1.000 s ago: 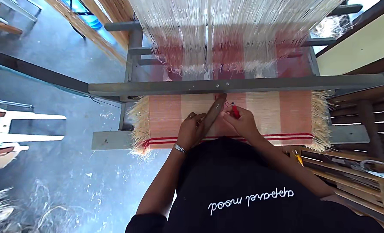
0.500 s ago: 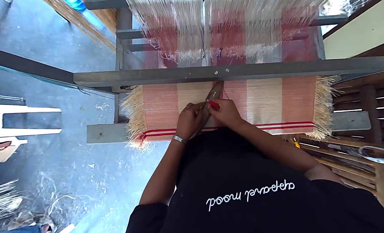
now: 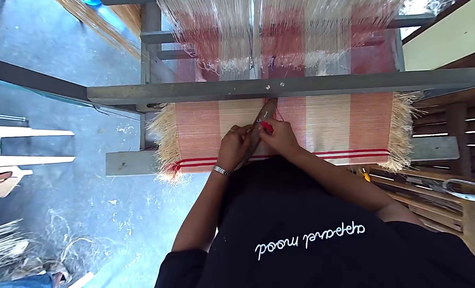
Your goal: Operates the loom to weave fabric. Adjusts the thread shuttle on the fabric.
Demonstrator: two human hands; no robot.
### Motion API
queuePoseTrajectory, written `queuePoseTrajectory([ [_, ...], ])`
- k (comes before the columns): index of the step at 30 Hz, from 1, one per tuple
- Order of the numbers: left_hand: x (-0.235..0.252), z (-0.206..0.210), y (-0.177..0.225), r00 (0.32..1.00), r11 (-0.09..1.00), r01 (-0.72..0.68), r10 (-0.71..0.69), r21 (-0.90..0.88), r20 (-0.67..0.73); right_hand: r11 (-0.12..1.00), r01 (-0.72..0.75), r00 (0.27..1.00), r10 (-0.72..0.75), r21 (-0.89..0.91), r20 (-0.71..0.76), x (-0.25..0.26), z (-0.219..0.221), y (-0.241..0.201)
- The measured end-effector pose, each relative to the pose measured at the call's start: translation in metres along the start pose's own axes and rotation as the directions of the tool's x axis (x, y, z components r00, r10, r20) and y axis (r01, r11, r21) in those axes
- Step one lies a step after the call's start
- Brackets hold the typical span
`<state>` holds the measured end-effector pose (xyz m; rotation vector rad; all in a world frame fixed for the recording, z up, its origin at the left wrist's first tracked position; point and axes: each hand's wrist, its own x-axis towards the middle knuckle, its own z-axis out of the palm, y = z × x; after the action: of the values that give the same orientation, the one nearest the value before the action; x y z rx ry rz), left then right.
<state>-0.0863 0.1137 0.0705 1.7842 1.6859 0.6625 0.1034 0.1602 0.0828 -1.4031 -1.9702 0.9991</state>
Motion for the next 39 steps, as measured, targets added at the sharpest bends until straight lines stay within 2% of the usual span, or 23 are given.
queuePoseTrajectory([
  [14, 0.0, -0.001, 0.001, 1.0, 1.0, 0.02, -0.02, -0.003, 0.024, 1.0, 0.012, 1.0, -0.012, 0.003, 0.007, -0.001, 0.004, 0.002],
  [17, -0.001, -0.001, 0.004, 0.999, 0.999, -0.001, -0.001, -0.037, -0.046, 0.995, -0.02, 1.0, 0.021, 0.096, -0.007, -0.003, -0.004, -0.002],
  [21, -0.004, -0.002, 0.007, 0.984, 0.981, -0.125, 0.103, -0.147, -0.148, 0.966, -0.109, 0.994, 0.108, 0.234, 0.015, -0.007, -0.013, -0.008],
  [29, -0.001, -0.006, 0.007, 0.988, 0.95, -0.103, 0.063, -0.296, -0.142, 0.954, -0.142, 0.99, 0.138, 0.265, 0.035, -0.008, -0.014, -0.01],
  [31, -0.002, -0.007, 0.008, 0.988, 0.946, -0.115, 0.079, -0.302, -0.13, 0.961, -0.123, 0.992, 0.115, 0.246, 0.048, -0.008, -0.014, -0.008],
  [36, -0.001, -0.01, 0.012, 0.987, 0.973, -0.136, 0.118, -0.184, -0.108, 0.974, 0.011, 0.994, -0.035, 0.227, 0.1, -0.008, -0.014, -0.002],
  [39, 0.0, -0.011, 0.013, 0.989, 0.977, -0.131, 0.117, -0.166, -0.092, 0.949, -0.017, 0.988, -0.033, 0.316, 0.152, -0.008, -0.015, -0.002],
])
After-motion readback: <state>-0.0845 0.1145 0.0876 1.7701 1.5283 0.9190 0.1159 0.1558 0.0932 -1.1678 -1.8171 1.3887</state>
